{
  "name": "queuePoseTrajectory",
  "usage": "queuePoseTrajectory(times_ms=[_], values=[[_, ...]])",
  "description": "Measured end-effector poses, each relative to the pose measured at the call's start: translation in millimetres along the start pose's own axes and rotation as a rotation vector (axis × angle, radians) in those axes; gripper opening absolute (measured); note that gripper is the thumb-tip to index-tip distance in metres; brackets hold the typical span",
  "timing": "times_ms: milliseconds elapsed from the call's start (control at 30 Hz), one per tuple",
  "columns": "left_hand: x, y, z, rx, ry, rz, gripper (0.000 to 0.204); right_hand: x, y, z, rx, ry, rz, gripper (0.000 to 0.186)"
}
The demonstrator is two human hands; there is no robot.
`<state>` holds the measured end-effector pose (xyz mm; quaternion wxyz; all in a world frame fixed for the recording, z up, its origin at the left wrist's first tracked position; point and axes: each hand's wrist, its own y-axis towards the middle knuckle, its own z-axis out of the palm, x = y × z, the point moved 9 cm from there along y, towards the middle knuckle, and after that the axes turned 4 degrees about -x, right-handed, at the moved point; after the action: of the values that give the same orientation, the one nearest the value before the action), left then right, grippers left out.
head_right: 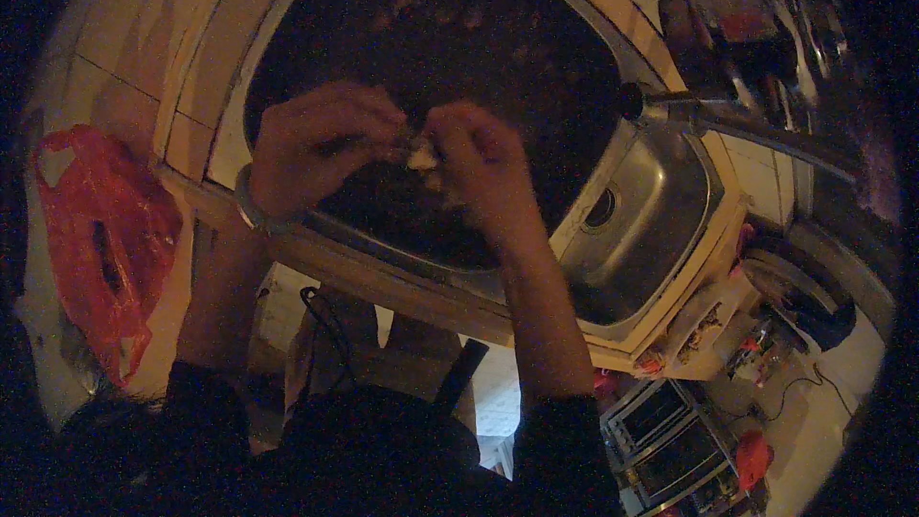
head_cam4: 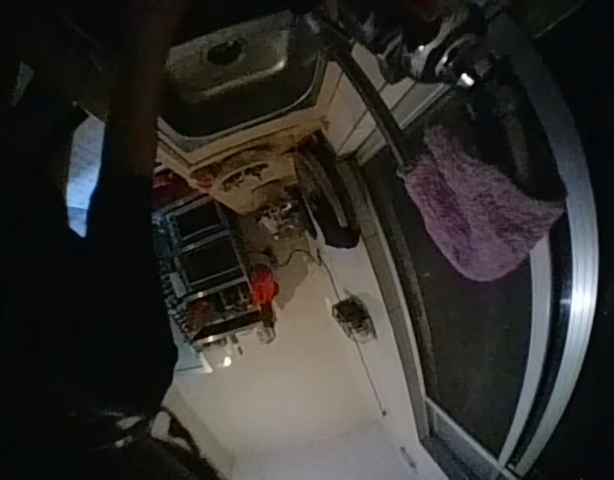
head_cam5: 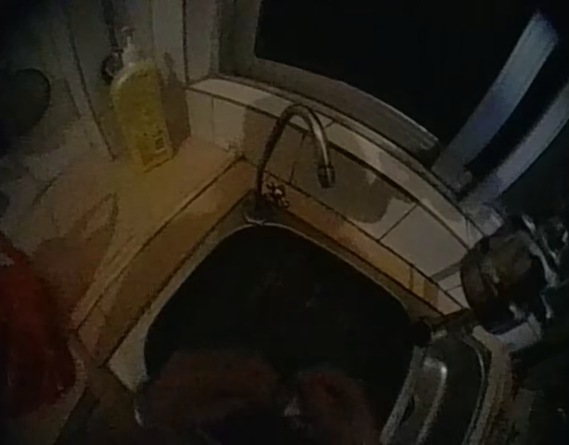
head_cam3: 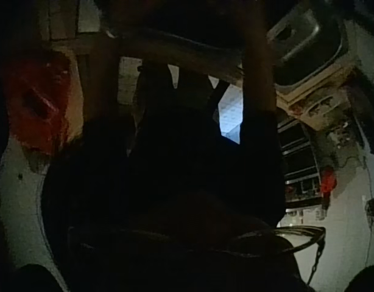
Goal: The person washes small root vegetables in a kitchen sink filled with water, then transfers them into a red plastic bag on the counter. The person repeats this process multiple times, handling the vegetables by hand and placing them into the bag.
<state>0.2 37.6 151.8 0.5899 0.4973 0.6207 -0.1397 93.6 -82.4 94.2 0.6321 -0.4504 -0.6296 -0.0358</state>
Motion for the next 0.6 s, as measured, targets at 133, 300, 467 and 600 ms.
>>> queuePoseTrajectory(times_ms=[133, 300, 467, 600], values=[[-4, 1, -6, -0.046, 0.003, -0.012, 0.026, -25, 2, 17, 0.051, -0.119, -0.007, 0.025], [46, -15, 9, -0.064, -0.19, -0.411, 0.023, -34, 46, -5, -0.162, -0.283, -0.257, 0.039], [146, -24, 58, 0.195, 0.154, -0.721, 0.032, -83, 108, -4, -0.304, -0.203, -0.147, 0.051], [191, -34, 69, 0.418, 0.386, -0.831, 0.045, -86, 120, 7, -0.334, -0.549, -0.279, 0.051]])
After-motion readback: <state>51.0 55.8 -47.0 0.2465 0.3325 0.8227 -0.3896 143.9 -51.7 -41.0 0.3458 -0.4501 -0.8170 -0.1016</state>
